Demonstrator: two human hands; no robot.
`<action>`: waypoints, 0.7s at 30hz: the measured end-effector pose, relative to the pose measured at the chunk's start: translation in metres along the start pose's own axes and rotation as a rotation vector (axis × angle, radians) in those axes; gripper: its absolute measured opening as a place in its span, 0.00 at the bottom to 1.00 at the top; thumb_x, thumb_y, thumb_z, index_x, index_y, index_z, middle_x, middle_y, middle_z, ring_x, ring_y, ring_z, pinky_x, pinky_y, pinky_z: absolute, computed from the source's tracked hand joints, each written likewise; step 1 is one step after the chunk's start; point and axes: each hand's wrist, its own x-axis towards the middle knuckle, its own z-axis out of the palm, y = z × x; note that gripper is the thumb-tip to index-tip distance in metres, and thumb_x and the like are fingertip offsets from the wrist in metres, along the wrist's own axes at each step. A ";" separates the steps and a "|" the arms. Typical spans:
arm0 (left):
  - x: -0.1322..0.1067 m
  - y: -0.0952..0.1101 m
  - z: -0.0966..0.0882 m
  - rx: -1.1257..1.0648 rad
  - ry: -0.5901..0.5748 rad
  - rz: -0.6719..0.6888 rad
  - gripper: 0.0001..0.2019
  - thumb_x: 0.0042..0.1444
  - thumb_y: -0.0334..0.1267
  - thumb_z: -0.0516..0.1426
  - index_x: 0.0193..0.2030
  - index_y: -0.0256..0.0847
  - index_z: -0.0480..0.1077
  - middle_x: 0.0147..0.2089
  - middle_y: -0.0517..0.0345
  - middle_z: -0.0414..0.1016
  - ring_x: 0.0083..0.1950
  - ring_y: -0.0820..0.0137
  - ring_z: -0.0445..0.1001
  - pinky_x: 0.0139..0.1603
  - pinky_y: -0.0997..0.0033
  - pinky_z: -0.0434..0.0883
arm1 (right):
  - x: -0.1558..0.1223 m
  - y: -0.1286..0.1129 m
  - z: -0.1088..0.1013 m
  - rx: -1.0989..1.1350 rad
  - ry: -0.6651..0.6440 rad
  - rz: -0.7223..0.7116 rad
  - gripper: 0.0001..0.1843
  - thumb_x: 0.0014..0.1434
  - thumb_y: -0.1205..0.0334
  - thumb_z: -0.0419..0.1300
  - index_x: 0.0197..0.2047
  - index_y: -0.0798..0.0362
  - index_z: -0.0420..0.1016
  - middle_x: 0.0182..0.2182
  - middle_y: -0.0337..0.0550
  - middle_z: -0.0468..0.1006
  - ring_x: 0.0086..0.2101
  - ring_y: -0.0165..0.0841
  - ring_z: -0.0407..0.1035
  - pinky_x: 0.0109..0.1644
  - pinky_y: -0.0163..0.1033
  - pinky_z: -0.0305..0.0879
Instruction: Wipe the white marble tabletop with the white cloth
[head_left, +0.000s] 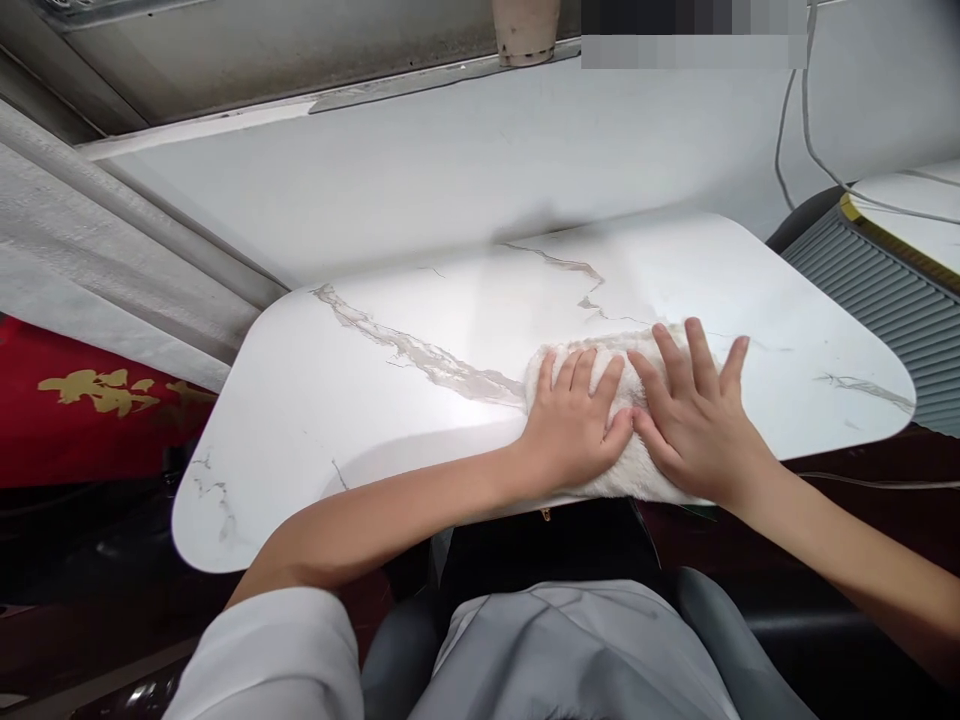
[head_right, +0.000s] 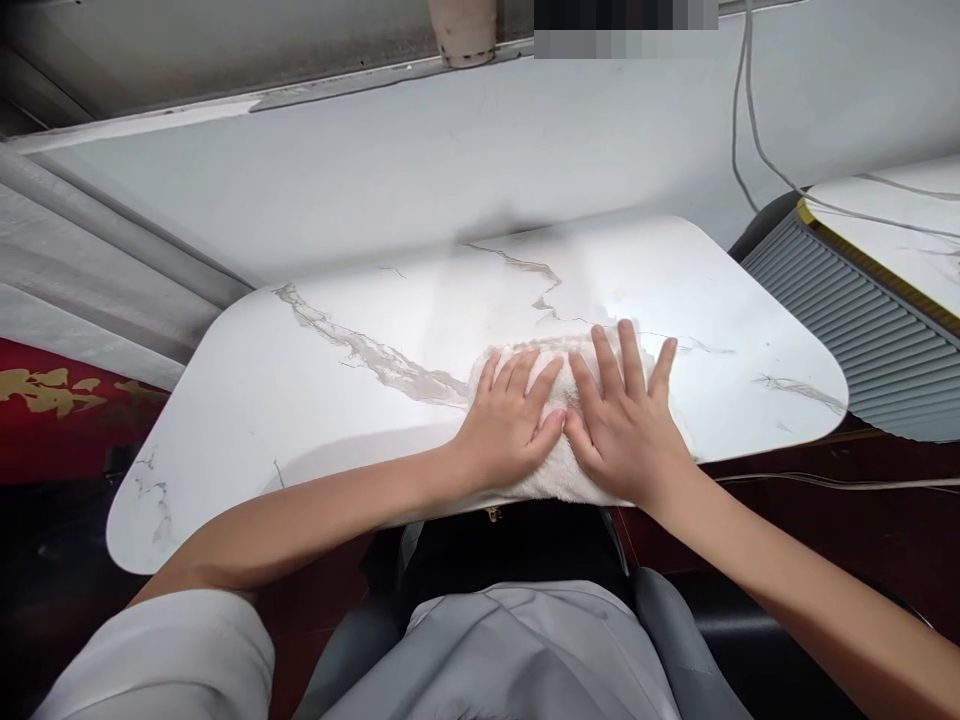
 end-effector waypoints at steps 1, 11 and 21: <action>0.006 -0.006 -0.001 -0.003 -0.006 -0.021 0.28 0.69 0.46 0.47 0.71 0.36 0.56 0.73 0.40 0.56 0.75 0.54 0.53 0.75 0.43 0.45 | 0.009 0.002 0.004 0.010 -0.006 -0.013 0.34 0.68 0.52 0.39 0.73 0.57 0.48 0.69 0.61 0.52 0.70 0.58 0.38 0.66 0.77 0.32; 0.101 -0.100 -0.007 -0.069 0.145 -0.259 0.22 0.69 0.42 0.46 0.67 0.42 0.62 0.70 0.51 0.64 0.72 0.66 0.58 0.75 0.52 0.47 | 0.151 0.030 0.064 0.129 -0.051 -0.004 0.29 0.66 0.54 0.41 0.66 0.56 0.62 0.63 0.53 0.65 0.63 0.46 0.57 0.70 0.61 0.43; 0.160 -0.161 -0.010 -0.063 0.304 -0.344 0.18 0.68 0.40 0.47 0.61 0.45 0.68 0.61 0.52 0.73 0.65 0.63 0.67 0.71 0.58 0.54 | 0.241 0.046 0.107 0.162 -0.009 0.001 0.26 0.69 0.57 0.40 0.62 0.56 0.66 0.57 0.54 0.71 0.60 0.47 0.61 0.70 0.59 0.43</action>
